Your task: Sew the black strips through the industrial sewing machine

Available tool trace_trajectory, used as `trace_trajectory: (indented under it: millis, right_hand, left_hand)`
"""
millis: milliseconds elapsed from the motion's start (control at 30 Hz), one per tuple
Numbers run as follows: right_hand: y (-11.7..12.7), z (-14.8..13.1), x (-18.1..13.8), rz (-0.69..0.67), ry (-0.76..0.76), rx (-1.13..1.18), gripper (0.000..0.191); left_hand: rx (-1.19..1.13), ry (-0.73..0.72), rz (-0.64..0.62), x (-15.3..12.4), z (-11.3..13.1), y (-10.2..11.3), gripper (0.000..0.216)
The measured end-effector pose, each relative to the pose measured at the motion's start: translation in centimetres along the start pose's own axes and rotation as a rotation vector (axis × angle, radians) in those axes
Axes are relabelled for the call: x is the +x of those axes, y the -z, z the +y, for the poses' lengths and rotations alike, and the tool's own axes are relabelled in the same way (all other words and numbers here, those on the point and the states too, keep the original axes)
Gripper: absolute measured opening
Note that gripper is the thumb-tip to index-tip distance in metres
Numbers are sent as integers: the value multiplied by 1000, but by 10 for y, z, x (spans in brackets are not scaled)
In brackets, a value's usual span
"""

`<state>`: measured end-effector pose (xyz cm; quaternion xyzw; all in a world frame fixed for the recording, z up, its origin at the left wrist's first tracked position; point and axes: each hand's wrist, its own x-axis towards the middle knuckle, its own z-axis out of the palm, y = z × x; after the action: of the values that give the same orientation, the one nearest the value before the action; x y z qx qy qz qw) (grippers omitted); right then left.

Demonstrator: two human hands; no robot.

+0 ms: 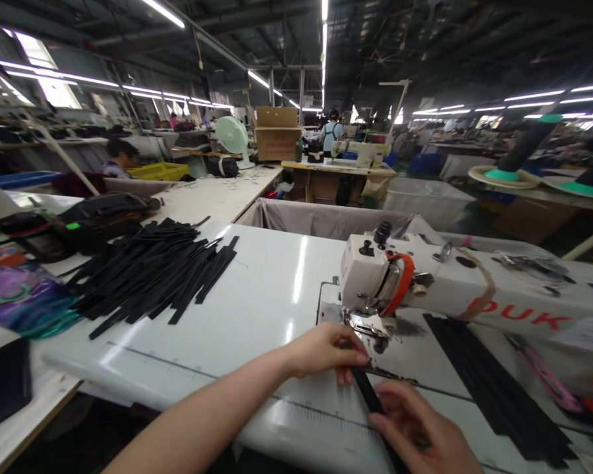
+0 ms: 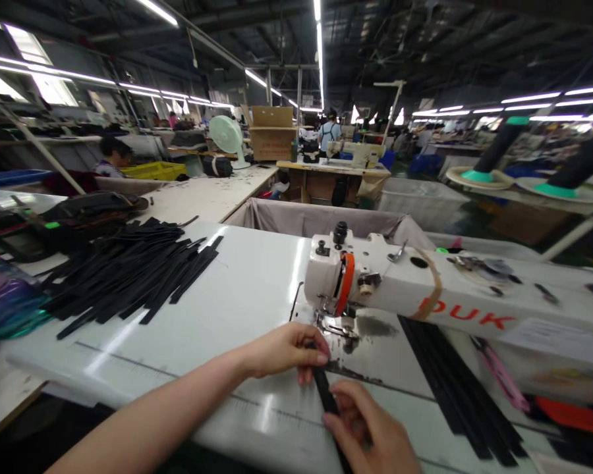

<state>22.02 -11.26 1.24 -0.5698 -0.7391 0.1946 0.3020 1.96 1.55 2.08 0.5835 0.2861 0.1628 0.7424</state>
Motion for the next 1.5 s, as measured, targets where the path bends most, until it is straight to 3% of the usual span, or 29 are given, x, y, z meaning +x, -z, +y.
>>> trace_trajectory:
  millis: [133, 300, 433, 500, 633, 733, 933, 1267, 1500]
  right_hand:
    - [-13, 2, 36, -117, 421, -101, 39]
    - [-22, 22, 59, -19, 774, -481, 40]
    - [-29, 28, 58, 73, 722, -486, 37]
    - [-28, 28, 57, 80, 732, -469, 39]
    - [-26, 32, 60, 57, 802, -428, 42]
    - [-29, 36, 61, 90, 745, -463, 40]
    - [-37, 32, 65, 189, 658, -572, 29]
    - [-33, 29, 68, 201, 649, -569, 29]
    - [-34, 26, 70, 203, 637, -554, 28]
  left_hand:
    - [68, 32, 251, 11, -12, 16, 31]
    - [430, -89, 523, 21, -12, 19, 26]
    - [929, -217, 672, 11, -14, 9, 18]
    - [1116, -243, 620, 1, -14, 7, 12]
    - [1269, -179, 518, -8, -13, 1, 13]
    - [1285, -167, 491, -6, -13, -4, 15]
    - [1189, -353, 475, 3, -23, -2, 13]
    - [1231, -323, 484, 4, -25, -3, 11]
    - [1338, -349, 554, 13, -43, -4, 23]
